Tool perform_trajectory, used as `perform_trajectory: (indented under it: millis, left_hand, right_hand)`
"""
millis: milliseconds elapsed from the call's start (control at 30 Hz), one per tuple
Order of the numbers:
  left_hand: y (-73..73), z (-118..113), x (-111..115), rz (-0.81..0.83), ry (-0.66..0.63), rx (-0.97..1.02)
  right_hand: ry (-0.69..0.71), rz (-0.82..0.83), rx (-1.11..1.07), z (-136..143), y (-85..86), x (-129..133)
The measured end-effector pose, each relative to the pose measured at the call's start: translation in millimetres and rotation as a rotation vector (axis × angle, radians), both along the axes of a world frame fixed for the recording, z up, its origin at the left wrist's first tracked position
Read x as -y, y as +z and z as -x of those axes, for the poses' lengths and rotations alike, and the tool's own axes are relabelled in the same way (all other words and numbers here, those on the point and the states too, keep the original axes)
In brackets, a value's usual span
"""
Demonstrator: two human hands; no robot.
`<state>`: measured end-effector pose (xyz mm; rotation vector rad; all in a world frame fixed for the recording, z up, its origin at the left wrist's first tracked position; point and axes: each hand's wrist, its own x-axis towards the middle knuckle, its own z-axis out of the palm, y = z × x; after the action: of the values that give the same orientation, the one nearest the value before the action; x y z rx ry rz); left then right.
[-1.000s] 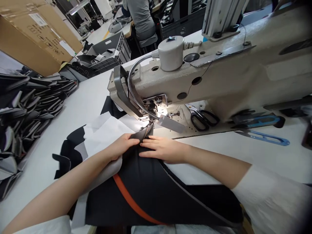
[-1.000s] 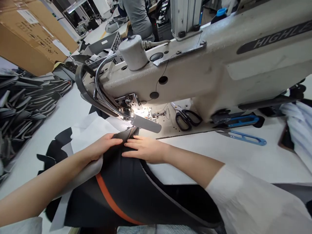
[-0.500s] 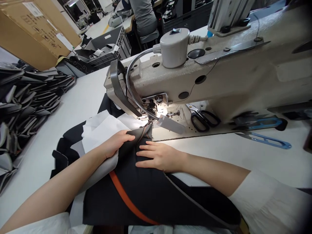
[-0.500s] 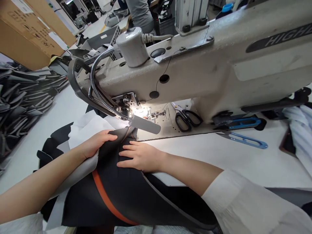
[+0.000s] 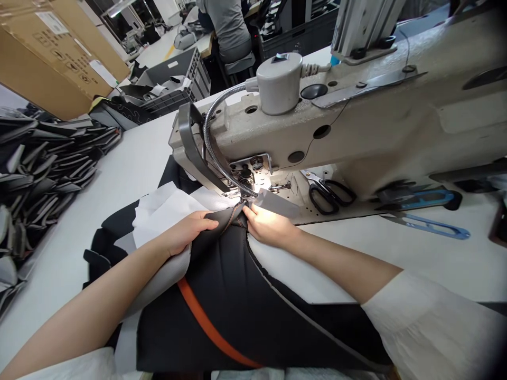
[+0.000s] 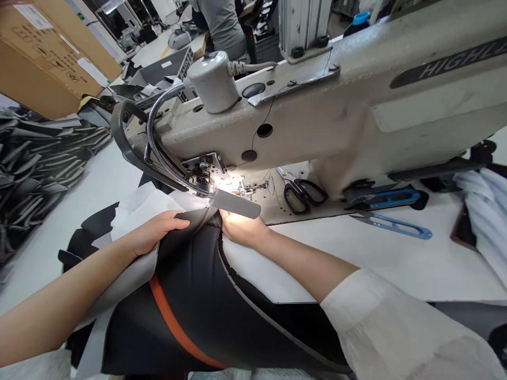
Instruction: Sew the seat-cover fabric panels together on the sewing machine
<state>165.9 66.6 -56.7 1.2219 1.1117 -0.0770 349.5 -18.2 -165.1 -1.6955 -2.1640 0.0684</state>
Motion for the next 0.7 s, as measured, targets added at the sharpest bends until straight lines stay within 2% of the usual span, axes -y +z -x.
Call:
perform_trajectory:
  millis: [100, 167, 233, 300, 333, 400, 467, 533, 600, 700]
  left_hand:
    - [1.2, -1.4, 4.5, -0.029, -0.081, 0.017]
    - [-0.3, -4.1, 10.8, -0.142, -0.201, 0.050]
    - [-5.2, -7.7, 20.2, -0.399, -0.384, 0.005]
    - [-13.3, -11.0, 30.7, -0.705, -0.602, -0.198]
    - [-17.7, -12.1, 35.1, -0.832, -0.704, -0.335]
    - [-25.4, -12.6, 39.8, -0.981, -0.853, -0.531]
    - [-29.6, -11.0, 37.8, -1.036, -0.904, -0.514]
    - [-30.8, -8.2, 31.4, -1.055, -0.882, -0.352]
    - [-31.4, -5.8, 25.3, -1.082, -0.834, -0.223]
    - [-33.7, -4.7, 22.5, -1.092, -0.796, -0.192]
  right_hand:
    - [-0.061, 0.023, 0.001, 5.0, -0.3, -2.6]
    - [-0.098, 0.030, -0.010, 6.4, -0.2, -3.7]
    - [-0.145, 0.016, -0.001, 4.9, 1.5, -1.6]
    - [-0.173, -0.004, 0.012, -0.4, 5.6, 6.2]
    - [-0.137, -0.013, 0.008, -4.2, 8.5, 12.3]
    - [0.063, -0.037, -0.023, -12.0, 14.8, 26.9]
    - [0.350, -0.086, -0.057, -16.0, 20.0, 40.2]
    - [0.557, -0.169, -0.062, -12.4, 21.8, 46.9]
    - [0.614, -0.277, -0.056, -1.9, 19.6, 46.1]
    - [0.570, -0.374, -0.020, 15.0, 13.6, 37.6]
